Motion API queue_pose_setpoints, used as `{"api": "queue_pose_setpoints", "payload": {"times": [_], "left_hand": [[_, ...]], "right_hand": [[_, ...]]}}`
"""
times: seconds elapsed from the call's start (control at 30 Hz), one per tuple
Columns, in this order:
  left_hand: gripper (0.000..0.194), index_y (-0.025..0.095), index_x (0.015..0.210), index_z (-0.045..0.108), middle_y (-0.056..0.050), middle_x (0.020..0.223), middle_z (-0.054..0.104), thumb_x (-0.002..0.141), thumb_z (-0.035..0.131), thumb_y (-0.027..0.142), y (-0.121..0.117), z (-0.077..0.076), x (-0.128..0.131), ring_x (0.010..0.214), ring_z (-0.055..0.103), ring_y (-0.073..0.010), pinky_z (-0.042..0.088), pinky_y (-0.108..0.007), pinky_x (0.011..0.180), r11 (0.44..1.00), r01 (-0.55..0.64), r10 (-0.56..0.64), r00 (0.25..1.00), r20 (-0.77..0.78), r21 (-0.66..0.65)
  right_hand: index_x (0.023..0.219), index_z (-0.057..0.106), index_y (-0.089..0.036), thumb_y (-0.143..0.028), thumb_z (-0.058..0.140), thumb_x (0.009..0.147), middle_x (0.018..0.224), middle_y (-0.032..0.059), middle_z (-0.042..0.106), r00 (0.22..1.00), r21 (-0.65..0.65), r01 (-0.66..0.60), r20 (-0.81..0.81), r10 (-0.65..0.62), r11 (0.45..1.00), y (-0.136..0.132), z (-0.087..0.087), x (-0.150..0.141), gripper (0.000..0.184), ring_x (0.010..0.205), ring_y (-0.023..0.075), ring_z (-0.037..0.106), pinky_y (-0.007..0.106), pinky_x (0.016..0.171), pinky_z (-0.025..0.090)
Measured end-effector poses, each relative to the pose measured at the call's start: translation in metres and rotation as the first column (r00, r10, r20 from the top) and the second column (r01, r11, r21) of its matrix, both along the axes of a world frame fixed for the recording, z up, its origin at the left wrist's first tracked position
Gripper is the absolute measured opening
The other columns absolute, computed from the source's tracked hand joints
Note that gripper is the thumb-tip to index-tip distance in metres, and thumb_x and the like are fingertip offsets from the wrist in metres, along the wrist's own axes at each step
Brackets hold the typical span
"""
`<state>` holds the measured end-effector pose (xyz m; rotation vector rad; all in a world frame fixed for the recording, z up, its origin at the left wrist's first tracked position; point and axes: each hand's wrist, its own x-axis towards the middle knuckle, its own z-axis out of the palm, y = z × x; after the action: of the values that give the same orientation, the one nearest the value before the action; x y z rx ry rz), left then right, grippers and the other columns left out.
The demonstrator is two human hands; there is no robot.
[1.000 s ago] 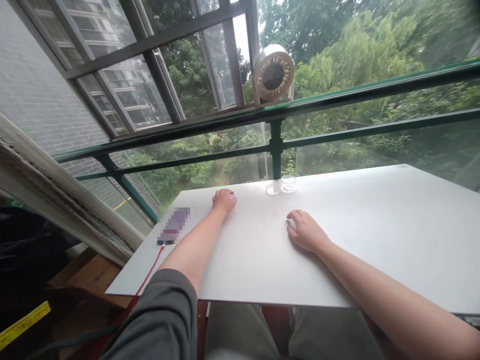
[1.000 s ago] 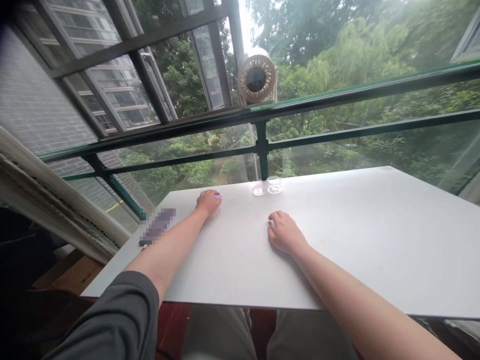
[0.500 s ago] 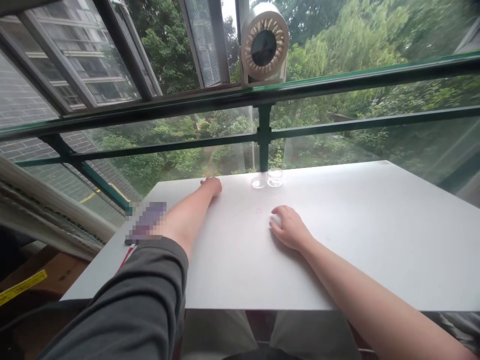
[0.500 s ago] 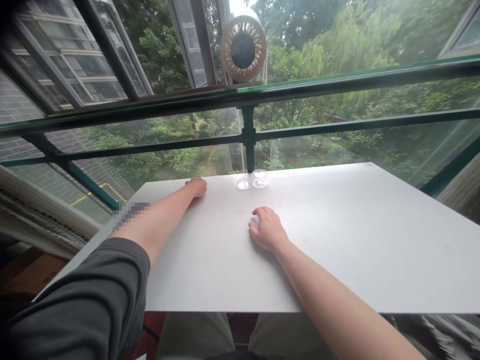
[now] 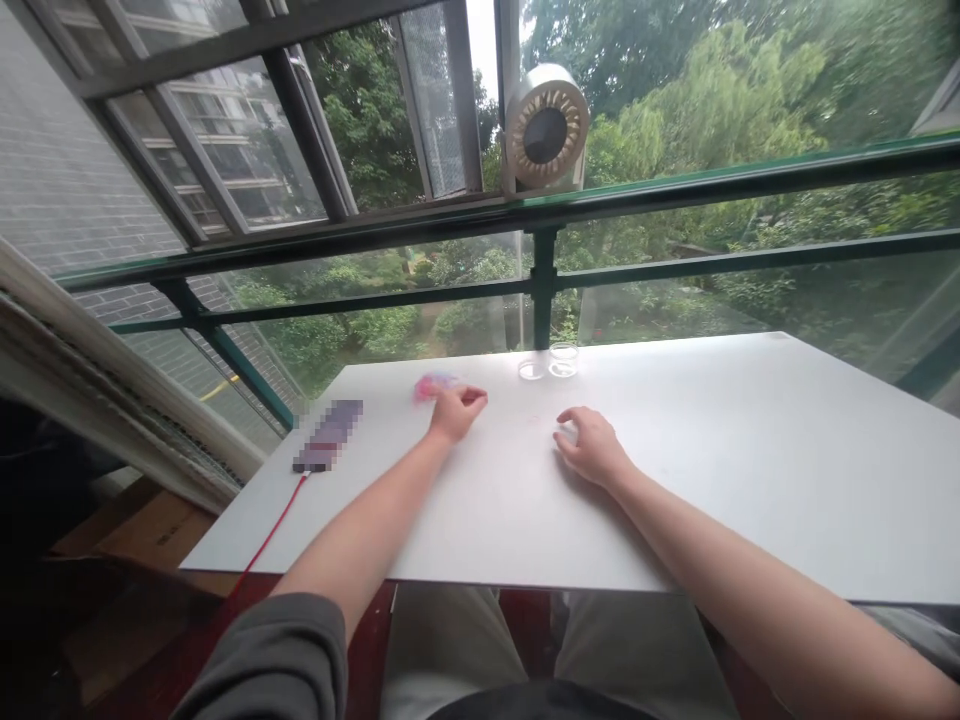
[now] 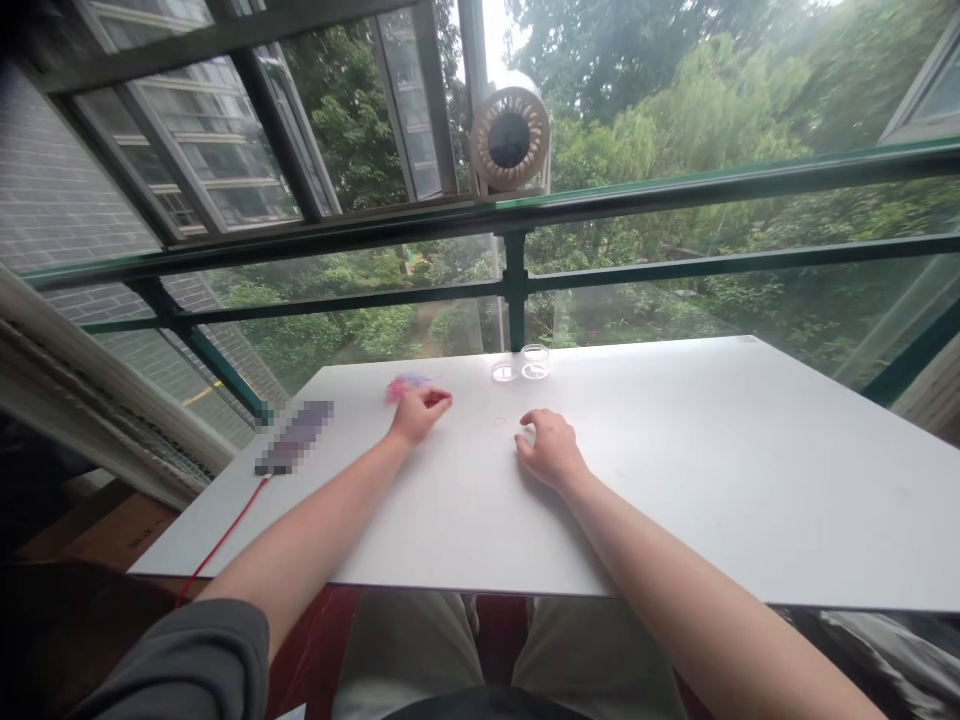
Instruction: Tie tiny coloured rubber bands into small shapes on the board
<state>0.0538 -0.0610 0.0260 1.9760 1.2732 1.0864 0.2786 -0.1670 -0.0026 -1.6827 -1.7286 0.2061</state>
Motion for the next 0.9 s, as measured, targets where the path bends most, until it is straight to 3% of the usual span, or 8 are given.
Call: {"api": "queue_pose_setpoints", "payload": {"times": [0.13,0.27,0.4,0.9], "left_hand": [[0.016,0.014,0.086,0.066,-0.008,0.083,0.072,0.074,0.065,0.023,-0.049,-0.025,0.021,0.076,0.068,-0.0151,0.055,-0.026,0.072,0.992,0.129,-0.126,0.986,0.111,-0.016],[0.013,0.016,0.083,0.065,-0.006,0.082,0.072,0.073,0.067,0.024,-0.075,-0.032,0.034,0.075,0.067,-0.014,0.054,-0.026,0.073,0.981,0.193,-0.187,0.969,0.162,-0.024],[0.013,0.016,0.082,0.063,-0.006,0.08,0.071,0.073,0.066,0.025,-0.082,-0.035,0.032,0.074,0.067,-0.0145,0.054,-0.028,0.072,0.988,0.152,-0.143,0.974,0.177,-0.035],[0.015,0.019,0.081,0.064,-0.004,0.08,0.07,0.071,0.068,0.029,-0.081,-0.037,0.029,0.073,0.064,-0.0141,0.052,-0.028,0.072,0.985,0.168,-0.165,0.983,0.077,-0.031]], "right_hand": [[0.093,0.059,-0.017,-0.024,0.054,0.076,0.087,0.007,0.066,0.991,-0.019,-0.1,-0.092,0.098,0.995,-0.005,0.006,-0.019,0.02,0.074,0.0188,0.059,0.033,0.072,0.046],[0.093,0.061,-0.017,-0.025,0.053,0.076,0.077,0.0029,0.068,0.954,-0.059,-0.246,-0.192,0.231,0.967,-0.007,0.01,-0.034,0.02,0.059,0.0133,0.058,0.025,0.057,0.046],[0.087,0.063,-0.016,-0.026,0.048,0.078,0.074,0.0031,0.069,0.925,-0.059,-0.296,-0.267,0.271,0.953,-0.005,0.008,-0.038,0.02,0.053,0.0125,0.057,0.024,0.051,0.046],[0.076,0.059,-0.019,-0.026,0.05,0.077,0.071,0.0013,0.065,0.951,0.005,-0.22,-0.22,0.216,0.976,-0.008,-0.002,-0.036,0.011,0.066,0.0158,0.057,0.027,0.063,0.042]]}}
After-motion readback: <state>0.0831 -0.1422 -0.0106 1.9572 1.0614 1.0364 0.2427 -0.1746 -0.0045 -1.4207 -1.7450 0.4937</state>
